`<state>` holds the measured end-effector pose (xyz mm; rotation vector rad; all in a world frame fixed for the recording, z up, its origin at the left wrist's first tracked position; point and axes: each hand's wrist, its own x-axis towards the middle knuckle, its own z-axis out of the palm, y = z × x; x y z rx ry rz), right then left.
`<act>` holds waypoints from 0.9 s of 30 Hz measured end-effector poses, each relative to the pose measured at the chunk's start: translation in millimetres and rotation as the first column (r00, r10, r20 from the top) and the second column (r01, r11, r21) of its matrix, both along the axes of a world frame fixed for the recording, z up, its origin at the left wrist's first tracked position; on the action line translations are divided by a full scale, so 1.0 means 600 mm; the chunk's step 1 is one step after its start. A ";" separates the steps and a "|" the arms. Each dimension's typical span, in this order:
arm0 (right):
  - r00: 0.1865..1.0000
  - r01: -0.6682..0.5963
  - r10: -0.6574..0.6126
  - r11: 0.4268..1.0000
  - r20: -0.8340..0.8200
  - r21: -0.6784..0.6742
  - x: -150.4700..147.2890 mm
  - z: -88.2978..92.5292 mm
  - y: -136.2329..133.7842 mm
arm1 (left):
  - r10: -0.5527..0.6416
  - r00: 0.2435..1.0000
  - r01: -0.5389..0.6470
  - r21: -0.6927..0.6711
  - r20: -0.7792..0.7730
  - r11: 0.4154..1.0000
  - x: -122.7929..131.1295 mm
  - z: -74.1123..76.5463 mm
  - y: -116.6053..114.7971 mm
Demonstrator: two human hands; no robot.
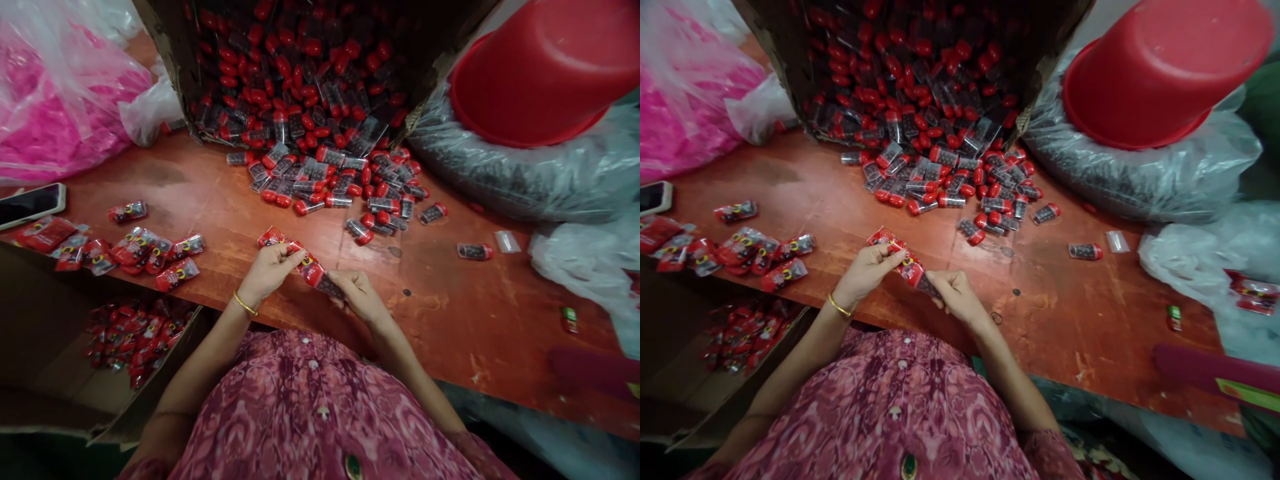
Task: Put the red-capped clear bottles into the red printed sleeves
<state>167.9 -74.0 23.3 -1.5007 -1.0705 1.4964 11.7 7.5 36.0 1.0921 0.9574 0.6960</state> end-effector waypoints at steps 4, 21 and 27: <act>0.997 0.076 -0.075 0.996 -0.029 0.034 -0.016 -0.010 -0.001 | 0.181 0.977 -0.173 -0.079 0.112 0.982 0.014 -0.009 -0.014; 0.941 0.312 -0.332 0.927 0.065 0.208 -0.066 -0.032 0.033 | 0.406 0.865 -0.346 -0.236 0.295 0.908 0.053 -0.032 -0.048; 0.957 0.245 -0.277 0.931 0.086 0.272 -0.078 -0.037 0.039 | 0.394 0.848 -0.301 -0.290 0.355 0.908 0.044 -0.024 -0.033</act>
